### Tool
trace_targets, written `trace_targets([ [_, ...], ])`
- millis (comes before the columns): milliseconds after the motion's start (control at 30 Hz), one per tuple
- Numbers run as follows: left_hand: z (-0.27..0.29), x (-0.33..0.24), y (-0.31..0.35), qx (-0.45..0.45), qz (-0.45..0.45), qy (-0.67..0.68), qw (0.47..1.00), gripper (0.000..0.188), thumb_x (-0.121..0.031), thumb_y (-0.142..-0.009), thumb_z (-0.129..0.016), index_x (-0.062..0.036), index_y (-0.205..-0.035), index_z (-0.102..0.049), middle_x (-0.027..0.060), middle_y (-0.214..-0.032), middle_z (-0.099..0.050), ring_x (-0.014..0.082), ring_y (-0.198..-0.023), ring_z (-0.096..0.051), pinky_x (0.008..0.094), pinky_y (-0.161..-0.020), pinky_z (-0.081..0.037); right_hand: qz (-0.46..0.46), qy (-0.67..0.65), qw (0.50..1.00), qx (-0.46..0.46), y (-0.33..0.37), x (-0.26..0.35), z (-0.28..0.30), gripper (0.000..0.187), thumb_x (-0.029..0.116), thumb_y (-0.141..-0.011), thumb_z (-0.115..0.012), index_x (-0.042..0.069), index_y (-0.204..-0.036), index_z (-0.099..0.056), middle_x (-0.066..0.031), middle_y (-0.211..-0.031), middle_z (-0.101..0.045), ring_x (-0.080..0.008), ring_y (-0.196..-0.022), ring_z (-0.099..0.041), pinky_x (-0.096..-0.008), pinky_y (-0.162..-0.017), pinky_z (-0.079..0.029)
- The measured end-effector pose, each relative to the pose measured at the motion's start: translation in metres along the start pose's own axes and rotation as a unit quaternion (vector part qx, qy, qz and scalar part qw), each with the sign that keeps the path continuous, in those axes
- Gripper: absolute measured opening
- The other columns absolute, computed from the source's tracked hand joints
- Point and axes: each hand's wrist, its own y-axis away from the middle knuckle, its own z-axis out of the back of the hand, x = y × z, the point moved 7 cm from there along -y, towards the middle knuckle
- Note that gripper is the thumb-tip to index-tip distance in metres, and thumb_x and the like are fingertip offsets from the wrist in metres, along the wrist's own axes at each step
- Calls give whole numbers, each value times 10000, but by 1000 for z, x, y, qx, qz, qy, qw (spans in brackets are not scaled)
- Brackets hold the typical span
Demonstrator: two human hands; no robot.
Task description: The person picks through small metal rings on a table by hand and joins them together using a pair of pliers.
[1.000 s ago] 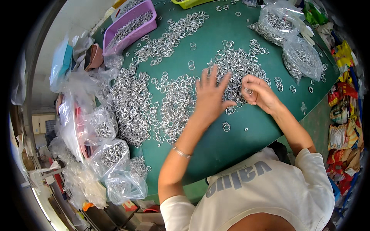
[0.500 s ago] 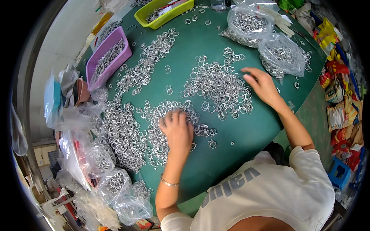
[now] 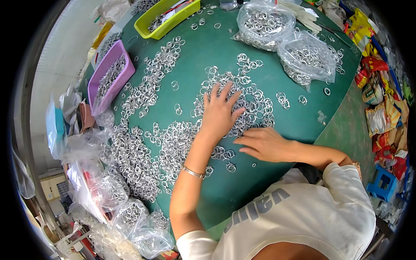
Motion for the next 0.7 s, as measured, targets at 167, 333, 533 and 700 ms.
trace_targets([
  [167,3,1,36,14,15,-19,1000,314,-96,-755,-573,-69,-1067,-550,131,-1147,-494,339,-1113,-428,456,-962,-316,-97,67,984,-134,12,-59,60,190,157,-789,-618,60,-951,-602,-120,-810,-579,-302,-747,-573,-406,-619,-464],
  [333,17,0,79,-33,51,-14,998,315,26,-673,-569,-57,-977,-574,124,-1062,-503,313,-1034,-460,435,-897,-350,-155,107,967,-173,-6,-76,82,198,167,-776,-635,51,-933,-605,-115,-811,-560,-321,-750,-558,-422,-623,-446],
  [533,36,-5,104,-113,102,2,988,308,121,-663,-544,-42,-916,-609,130,-981,-538,291,-892,-518,366,-800,-390,-93,194,965,-152,-40,-83,65,157,151,-756,-648,46,-842,-569,-91,-777,-514,-298,-729,-537,-414,-593,-425],
  [700,43,8,121,-181,172,52,967,285,129,-691,-543,-25,-924,-601,145,-990,-543,299,-877,-539,356,-761,-423,-117,218,959,-137,-40,-95,76,113,107,-770,-602,12,-761,-542,-123,-784,-552,-318,-767,-564,-424,-603,-452],
])
